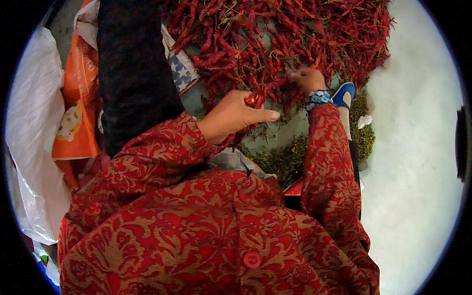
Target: The person sits on the floor and repeatedly picks up dried red chilies, removes stems by hand, and places the chilies into a white sack. The task continues with consistent hand movements and no tools are used.
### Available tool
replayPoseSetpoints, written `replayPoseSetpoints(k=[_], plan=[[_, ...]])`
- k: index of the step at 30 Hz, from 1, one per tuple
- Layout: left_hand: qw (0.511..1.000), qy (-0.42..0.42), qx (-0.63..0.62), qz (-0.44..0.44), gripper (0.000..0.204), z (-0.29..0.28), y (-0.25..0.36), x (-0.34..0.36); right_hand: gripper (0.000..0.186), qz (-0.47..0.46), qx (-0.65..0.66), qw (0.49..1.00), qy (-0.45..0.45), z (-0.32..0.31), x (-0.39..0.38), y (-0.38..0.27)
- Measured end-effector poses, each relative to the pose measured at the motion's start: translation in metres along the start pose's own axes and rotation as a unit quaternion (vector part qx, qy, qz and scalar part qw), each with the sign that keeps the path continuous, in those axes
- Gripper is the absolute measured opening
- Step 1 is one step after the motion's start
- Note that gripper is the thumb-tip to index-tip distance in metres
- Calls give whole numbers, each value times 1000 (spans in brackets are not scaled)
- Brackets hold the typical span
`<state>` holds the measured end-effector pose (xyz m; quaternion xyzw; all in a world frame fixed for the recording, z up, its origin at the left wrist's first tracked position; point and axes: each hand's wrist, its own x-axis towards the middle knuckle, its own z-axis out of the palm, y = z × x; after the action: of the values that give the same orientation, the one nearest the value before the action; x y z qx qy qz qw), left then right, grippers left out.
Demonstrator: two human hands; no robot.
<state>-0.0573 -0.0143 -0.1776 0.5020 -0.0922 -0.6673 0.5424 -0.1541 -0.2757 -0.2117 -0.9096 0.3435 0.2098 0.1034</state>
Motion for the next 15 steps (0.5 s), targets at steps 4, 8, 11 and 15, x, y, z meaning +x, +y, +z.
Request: replayPoseSetpoints(k=[4,8,11,15], plan=[[998,8,12,63,25,1,-13,1,25,45,121,992,10,-41,-57,-25],[991,-50,99,79,25,5,-11,-2,18,10,384,923,-12,-38,-131,-85],[985,-92,102,109,24,10,-17,1,15,84,562,823,-5,-18,-154,-100],[969,-95,188,129,22,10,-11,-4,14,89,625,774,60,-7,-167,-109]])
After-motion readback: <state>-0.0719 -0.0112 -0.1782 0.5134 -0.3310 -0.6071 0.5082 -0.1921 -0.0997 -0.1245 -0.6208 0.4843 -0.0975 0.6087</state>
